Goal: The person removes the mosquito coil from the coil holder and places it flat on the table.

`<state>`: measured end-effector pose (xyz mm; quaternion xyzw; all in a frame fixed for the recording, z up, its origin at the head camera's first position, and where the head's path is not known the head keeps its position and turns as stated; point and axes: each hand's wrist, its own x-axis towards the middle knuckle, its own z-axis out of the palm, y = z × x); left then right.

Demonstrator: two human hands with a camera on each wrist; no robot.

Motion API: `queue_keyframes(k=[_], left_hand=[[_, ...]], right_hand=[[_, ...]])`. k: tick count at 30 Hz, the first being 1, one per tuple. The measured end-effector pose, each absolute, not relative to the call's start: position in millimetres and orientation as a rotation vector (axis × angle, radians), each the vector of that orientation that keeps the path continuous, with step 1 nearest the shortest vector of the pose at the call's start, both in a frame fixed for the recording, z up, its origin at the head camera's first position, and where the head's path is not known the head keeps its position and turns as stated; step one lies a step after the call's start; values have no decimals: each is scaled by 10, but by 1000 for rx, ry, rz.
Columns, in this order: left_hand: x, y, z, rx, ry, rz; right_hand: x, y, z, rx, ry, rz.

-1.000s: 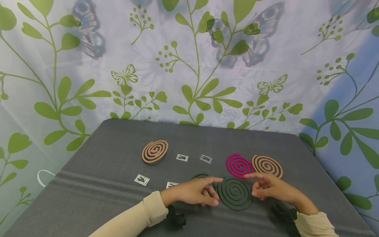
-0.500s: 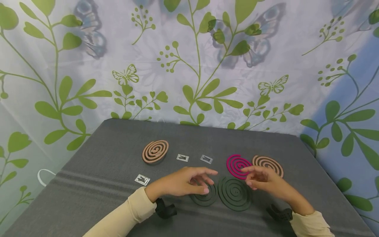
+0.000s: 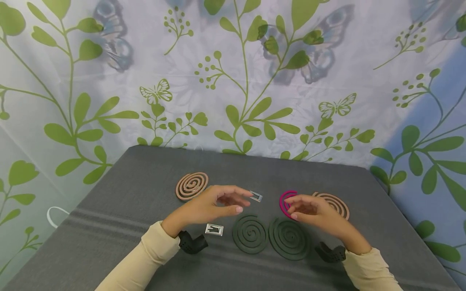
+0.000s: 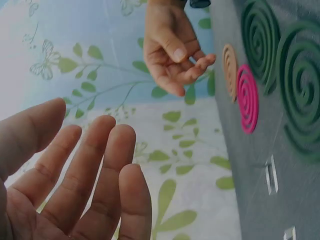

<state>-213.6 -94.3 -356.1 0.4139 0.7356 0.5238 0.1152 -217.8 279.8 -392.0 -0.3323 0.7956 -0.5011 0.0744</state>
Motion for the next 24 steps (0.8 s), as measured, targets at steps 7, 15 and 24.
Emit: queue_keyframes(k=[7, 15, 24], left_hand=[[-2228, -1138, -3484, 1157, 2196, 1578], [-2354, -1409, -3425, 1052, 2214, 1678], [-2487, -1736, -3426, 953, 2277, 1720]], right_hand=[[-2283, 2628, -3903, -1024, 2370, -1514], [-2390, 2449, -3930, -1010, 2430, -1500], [-2520, 2227, -3972, -1032, 2407, -1531]])
